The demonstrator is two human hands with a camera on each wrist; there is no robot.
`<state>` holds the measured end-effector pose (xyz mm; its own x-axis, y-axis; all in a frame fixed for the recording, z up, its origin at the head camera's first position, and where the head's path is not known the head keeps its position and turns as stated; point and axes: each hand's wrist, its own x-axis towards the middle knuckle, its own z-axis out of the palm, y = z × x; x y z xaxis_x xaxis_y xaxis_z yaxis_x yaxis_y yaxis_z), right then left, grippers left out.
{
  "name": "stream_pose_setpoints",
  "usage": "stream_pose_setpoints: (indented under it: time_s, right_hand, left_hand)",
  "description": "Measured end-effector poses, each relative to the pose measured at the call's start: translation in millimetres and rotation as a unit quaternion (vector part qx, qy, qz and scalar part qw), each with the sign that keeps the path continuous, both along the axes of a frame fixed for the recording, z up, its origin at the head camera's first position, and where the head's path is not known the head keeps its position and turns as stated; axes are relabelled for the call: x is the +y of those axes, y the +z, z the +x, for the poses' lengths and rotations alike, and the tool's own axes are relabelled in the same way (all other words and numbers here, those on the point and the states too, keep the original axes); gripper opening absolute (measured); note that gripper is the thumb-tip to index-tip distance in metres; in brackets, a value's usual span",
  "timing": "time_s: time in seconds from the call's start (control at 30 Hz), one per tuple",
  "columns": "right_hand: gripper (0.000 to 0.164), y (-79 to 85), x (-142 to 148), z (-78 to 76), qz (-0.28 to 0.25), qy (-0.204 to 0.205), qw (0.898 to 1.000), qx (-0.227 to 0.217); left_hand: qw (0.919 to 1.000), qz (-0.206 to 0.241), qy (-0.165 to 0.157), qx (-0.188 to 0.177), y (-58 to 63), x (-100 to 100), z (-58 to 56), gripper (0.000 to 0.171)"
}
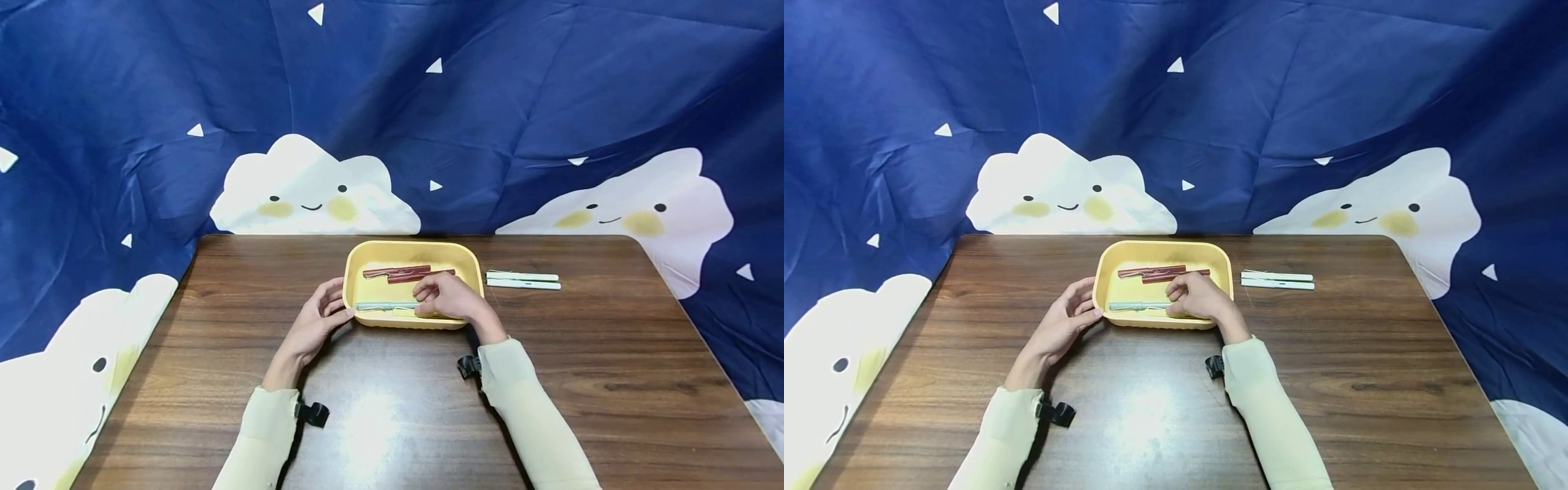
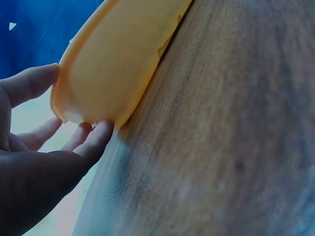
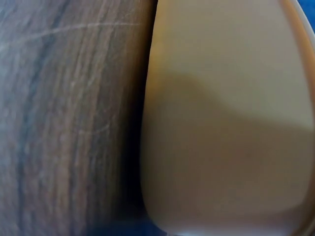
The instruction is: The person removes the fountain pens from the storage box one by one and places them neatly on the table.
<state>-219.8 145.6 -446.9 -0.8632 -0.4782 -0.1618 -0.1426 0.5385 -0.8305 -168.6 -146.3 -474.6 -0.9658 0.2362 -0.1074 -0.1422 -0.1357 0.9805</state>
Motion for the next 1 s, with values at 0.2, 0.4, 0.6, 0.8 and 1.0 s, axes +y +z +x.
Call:
stream_pose_setpoints:
  time_s: [0.2,0.4,0.6,0.8,1.0]
  right_hand:
    - [0.017,-0.4,0.5,-0.1,0.008,0.013,1.0,0.009]
    - [0.011,-0.9,1.8,1.4,0.007,0.008,0.999,0.05]
    - [0.009,-0.1,2.7,2.6,0.01,-0.009,0.998,0.067]
    - [0.012,-1.0,3.2,3.7,-0.001,-0.038,0.996,0.077]
    - [0.014,1.3,3.3,4.4,-0.01,-0.061,0.995,0.077]
  left_hand:
    - [1.0,-0.002,0.001,-0.001,-1.1,-0.7,-0.7,0.071]
    - [1.0,-0.005,0.001,0.0,-0.6,-0.6,-0.3,0.07]
    - [1.0,-0.003,-0.001,0.001,-1.4,0.0,-0.7,0.069]
    - [1.0,-0.003,-0.001,0.001,-1.4,-0.2,0.3,0.071]
    - [1.0,0.0,0.001,0.002,-1.0,-1.1,-0.4,0.07]
